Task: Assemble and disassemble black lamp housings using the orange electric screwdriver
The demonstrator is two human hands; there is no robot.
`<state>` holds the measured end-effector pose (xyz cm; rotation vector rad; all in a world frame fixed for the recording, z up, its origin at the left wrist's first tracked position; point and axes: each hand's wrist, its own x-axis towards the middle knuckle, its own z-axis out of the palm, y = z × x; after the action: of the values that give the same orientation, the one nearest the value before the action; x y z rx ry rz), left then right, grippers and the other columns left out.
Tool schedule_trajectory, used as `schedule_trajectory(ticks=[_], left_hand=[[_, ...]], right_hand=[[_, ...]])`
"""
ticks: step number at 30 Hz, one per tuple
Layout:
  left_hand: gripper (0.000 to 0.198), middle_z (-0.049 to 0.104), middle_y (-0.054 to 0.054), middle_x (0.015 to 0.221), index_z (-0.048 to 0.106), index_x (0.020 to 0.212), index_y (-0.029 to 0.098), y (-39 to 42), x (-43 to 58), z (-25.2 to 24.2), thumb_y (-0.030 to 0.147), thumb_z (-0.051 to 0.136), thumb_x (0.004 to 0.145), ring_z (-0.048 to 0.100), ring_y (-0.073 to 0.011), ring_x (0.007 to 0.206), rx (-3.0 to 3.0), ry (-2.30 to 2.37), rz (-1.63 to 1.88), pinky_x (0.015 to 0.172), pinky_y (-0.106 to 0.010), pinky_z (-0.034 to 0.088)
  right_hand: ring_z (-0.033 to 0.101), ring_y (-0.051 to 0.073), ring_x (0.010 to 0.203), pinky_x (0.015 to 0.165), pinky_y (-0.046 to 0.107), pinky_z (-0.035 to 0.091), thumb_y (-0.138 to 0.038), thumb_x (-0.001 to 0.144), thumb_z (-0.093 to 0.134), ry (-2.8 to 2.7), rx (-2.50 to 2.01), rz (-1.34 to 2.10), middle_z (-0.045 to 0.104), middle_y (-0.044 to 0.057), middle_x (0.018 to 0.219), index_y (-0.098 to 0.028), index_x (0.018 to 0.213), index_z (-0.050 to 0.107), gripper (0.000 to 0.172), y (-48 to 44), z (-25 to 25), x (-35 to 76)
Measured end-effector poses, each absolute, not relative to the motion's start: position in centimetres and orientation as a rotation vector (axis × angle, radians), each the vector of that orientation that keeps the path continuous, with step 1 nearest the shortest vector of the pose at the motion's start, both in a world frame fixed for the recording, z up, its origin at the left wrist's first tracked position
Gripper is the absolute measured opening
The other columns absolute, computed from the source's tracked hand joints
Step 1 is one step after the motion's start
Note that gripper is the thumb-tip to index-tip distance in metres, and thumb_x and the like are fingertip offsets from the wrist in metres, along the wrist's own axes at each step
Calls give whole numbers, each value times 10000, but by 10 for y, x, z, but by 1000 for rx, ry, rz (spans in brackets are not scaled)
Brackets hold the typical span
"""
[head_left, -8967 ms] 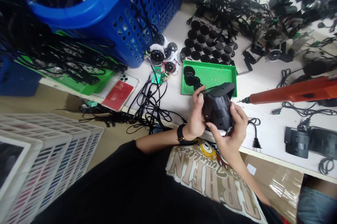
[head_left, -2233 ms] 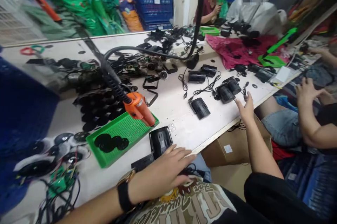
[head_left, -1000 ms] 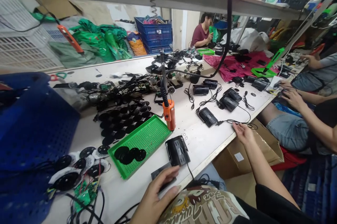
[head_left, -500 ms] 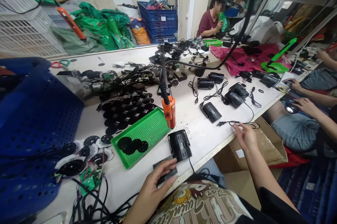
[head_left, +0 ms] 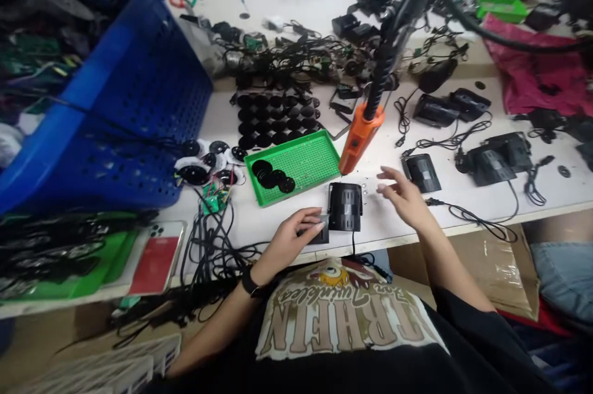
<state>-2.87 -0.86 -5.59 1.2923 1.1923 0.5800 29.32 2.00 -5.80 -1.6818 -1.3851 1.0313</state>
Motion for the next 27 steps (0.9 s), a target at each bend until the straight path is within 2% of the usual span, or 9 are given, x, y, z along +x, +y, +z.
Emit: schedule_trajectory(ticks=[4,6,9,11,16,19,23,25,27], left_hand=[[492,685,-176,1373,599,1342,155,-9,-22,-66,435,646,941,709,-241,1112,1257,1180,643,998,-431,593],[522,661,-196,1416,576,1384,155,-4,-15,-68,436,635,948,687,-285,1195,1343,1194,661,1047,-481,571],[537,628,-213,1456,581,1403,149,3,-2,-70,410,656,940,531,-374,1430,1647,1248,641,1219,-584,414],[530,612,-210,1470,583,1406,156,5,6,-69,384,671,937,475,-389,1478,1735,1239,653,1264,-605,338],[811,594,-136,1456,448,1507,269,-9,7,-62,421,849,818,597,-327,1347,1188,1027,809,1167,-532,469],[755,587,-94,1480,490,1452,289,-21,-1,-55,397,869,807,568,-311,1379,856,843,807,1159,-486,472],[649,693,-50,1296,601,1307,250,-29,-15,-51,335,917,746,634,-258,1225,660,907,917,1102,-428,495],[643,713,-41,1242,611,1285,249,-30,-21,-51,342,925,731,652,-239,1156,584,954,967,1045,-410,524],[661,718,-38,1231,611,1285,252,-29,-27,-52,367,931,717,657,-234,1127,521,984,1002,1002,-399,543]], right_hand=[[701,220,890,922,513,612,-632,913,630,-1381,-1701,1190,616,155,1408,-236,1535,474,754,1,-80,248],[690,263,1026,974,535,597,-658,853,699,-1345,-1706,1193,518,189,1524,-244,1603,371,916,-7,-87,231],[579,354,1313,1073,572,546,-641,719,831,-1280,-1683,1180,404,211,1634,-241,1628,314,1119,-17,-90,215],[563,366,1328,1054,576,558,-627,668,870,-1202,-1682,1181,368,213,1666,-247,1624,317,1168,-24,-85,210],[647,301,1184,941,508,623,-568,633,928,-1145,-1511,1288,336,172,1712,-361,1628,285,1203,-50,-57,206],[673,287,1146,938,508,630,-531,657,938,-1309,-1399,1315,440,158,1658,-364,1601,360,1119,-56,-42,201],[679,279,1166,1015,535,591,-492,880,771,-1426,-1323,977,625,120,1459,-350,1490,511,678,-29,-31,199],[638,284,1263,1063,548,564,-500,944,675,-1357,-1275,695,561,105,1502,-383,1494,472,598,-2,-26,199],[601,296,1331,1071,554,563,-564,933,650,-1317,-1213,542,450,102,1572,-407,1528,384,670,28,-20,197]])
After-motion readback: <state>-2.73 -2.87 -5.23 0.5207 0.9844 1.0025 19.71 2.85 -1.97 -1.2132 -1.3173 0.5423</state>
